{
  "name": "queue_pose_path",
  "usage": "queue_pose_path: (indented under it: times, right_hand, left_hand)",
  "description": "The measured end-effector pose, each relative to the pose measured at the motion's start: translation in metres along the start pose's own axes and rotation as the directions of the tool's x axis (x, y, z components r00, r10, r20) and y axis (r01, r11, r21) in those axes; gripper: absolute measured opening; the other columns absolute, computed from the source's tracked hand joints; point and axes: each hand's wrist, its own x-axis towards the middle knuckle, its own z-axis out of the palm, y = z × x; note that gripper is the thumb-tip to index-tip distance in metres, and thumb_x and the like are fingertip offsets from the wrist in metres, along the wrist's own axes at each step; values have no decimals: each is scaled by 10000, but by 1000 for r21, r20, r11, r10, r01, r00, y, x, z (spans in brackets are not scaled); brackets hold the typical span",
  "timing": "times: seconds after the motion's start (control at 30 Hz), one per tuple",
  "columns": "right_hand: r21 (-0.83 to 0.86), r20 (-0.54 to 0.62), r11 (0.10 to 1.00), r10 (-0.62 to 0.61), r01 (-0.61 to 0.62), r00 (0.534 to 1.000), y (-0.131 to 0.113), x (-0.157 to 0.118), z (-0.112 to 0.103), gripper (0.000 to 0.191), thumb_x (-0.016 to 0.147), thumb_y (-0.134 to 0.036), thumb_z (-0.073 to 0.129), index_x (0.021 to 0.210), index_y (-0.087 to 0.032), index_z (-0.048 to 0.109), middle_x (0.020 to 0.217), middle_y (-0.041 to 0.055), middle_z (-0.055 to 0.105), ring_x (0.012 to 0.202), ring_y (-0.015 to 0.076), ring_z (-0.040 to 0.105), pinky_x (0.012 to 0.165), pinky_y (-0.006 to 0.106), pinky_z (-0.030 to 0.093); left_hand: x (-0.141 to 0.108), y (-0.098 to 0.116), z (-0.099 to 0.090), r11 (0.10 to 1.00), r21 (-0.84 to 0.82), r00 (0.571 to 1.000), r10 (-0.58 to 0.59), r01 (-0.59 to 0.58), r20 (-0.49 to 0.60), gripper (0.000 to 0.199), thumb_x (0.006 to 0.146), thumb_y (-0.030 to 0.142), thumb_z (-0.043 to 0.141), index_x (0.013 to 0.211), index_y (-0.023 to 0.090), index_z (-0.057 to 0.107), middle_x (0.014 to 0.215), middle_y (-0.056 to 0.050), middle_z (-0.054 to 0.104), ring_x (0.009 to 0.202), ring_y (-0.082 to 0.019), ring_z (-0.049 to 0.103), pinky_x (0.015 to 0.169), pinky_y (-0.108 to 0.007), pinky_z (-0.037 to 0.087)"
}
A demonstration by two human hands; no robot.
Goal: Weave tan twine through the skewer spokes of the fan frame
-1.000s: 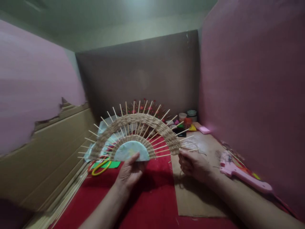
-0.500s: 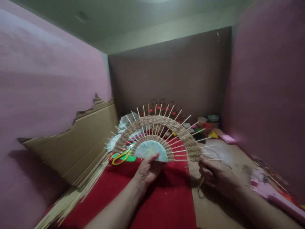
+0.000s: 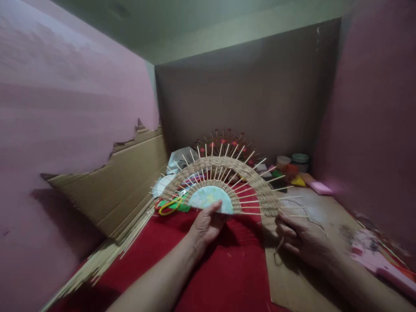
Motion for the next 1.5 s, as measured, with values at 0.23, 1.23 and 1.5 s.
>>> queue_pose_path:
  times: [0.23,1.23,1.5]
  right_hand:
    - [-85,76,996,16,-9,997,4,6,3,383,778,-420,573,575,-189,346,432,-96,266,353,39,121,318,175,150]
    - [-465,30,880,-95,98,995,-20,-2,1,231,686,-333,665,613,-133,574,460,-26,497,332,51,371,326,197,251]
    - [-321,-11,936,-155,144,988,-16,6,-10,143,656,-251,681,677,-123,620,460,-39,455,416,63,377,440,224,336]
  left_hand:
    - [-13,-30,10,961,191,958,-234,202,164,139,752,209,631,856,118,618,903,-104,650,790,-189,603,620,-289,452]
    - [-14,-65,63,951,255,970,-210,175,120,21,672,107,654,687,93,657,643,-24,599,543,-81,503,453,-199,369]
    - [-18,-67,66,945,245,974,-225,215,14,75,675,43,598,697,71,663,797,-108,664,764,-181,611,677,-295,510]
